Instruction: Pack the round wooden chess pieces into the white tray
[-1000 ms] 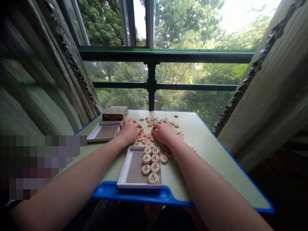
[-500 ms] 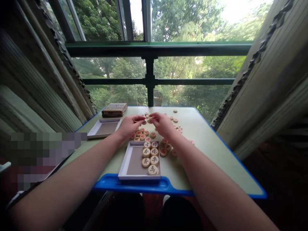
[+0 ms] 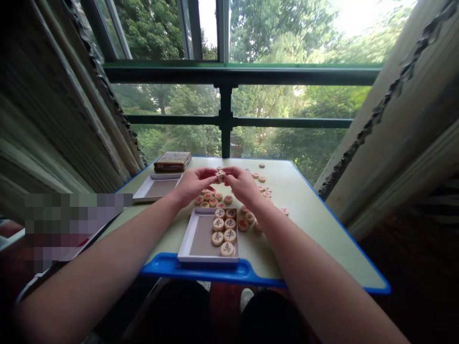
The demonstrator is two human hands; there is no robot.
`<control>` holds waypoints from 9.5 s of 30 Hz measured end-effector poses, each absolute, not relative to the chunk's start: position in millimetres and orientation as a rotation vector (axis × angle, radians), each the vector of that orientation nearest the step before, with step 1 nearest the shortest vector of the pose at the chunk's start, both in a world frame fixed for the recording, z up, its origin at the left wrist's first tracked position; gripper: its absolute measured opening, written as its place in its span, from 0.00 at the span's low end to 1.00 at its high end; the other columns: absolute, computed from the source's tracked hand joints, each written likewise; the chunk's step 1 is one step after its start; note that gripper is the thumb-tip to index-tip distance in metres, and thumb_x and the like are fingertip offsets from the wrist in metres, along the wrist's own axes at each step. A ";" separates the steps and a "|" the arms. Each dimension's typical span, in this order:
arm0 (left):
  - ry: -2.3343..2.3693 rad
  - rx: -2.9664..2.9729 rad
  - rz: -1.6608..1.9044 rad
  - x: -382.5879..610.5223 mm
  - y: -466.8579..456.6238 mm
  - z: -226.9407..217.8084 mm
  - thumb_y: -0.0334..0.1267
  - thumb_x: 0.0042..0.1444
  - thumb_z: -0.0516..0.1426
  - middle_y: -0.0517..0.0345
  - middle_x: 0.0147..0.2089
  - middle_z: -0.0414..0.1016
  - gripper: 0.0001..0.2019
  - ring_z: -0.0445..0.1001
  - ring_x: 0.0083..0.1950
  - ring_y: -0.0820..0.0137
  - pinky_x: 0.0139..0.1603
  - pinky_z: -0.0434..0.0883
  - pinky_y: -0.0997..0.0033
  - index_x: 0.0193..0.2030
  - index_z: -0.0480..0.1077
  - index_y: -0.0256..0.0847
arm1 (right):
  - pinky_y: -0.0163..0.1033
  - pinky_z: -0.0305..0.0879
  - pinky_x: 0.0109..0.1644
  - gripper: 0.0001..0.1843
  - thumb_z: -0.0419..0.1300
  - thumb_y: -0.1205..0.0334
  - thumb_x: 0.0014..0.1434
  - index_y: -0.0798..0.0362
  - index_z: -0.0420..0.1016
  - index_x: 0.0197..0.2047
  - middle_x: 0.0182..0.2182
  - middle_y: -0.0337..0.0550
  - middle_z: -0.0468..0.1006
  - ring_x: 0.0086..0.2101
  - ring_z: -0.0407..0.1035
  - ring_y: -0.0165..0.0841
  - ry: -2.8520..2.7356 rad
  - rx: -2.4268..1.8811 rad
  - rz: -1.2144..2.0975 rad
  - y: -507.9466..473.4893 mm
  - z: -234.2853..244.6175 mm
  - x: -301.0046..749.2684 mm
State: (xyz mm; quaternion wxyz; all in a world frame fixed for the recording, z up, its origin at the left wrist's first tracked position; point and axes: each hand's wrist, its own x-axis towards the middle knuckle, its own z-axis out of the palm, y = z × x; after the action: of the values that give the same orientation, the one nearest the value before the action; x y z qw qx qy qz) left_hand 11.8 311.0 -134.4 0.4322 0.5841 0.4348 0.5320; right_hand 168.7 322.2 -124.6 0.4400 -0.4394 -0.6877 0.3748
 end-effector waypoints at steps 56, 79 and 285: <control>0.900 1.178 1.266 4.1 305.4 -129.6 0.38 0.45 0.65 0.52 0.32 0.77 0.15 0.77 0.32 0.70 0.33 0.74 0.71 0.37 0.71 0.32 | 0.39 0.72 0.39 0.12 0.62 0.65 0.50 0.55 0.72 0.41 0.37 0.46 0.76 0.33 0.71 0.30 -1.980 -0.914 0.722 318.9 -124.8 174.0; 0.839 1.158 1.259 10.1 297.2 -119.9 0.38 0.41 0.66 0.57 0.32 0.73 0.15 0.74 0.30 0.74 0.27 0.68 0.77 0.34 0.68 0.35 | 0.37 0.65 0.31 0.10 0.62 0.60 0.49 0.55 0.73 0.35 0.32 0.43 0.74 0.29 0.66 0.29 -2.126 -0.972 0.501 285.6 -104.2 192.5; 1.302 2.252 0.816 2.4 201.2 -146.2 0.54 0.40 0.61 0.61 0.23 0.69 0.19 0.64 0.25 0.74 0.25 0.59 0.76 0.27 0.74 0.38 | 0.33 0.55 0.28 0.13 0.55 0.64 0.51 0.53 0.67 0.16 0.16 0.36 0.65 0.21 0.58 0.27 -1.879 -1.014 0.114 225.1 -144.0 209.7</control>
State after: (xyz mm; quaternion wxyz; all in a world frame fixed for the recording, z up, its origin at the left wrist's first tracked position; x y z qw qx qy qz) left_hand 2.4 201.2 -146.2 0.2063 0.8082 0.4674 0.2930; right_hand 209.7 225.1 -144.0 0.4811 -0.4157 -0.7704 0.0469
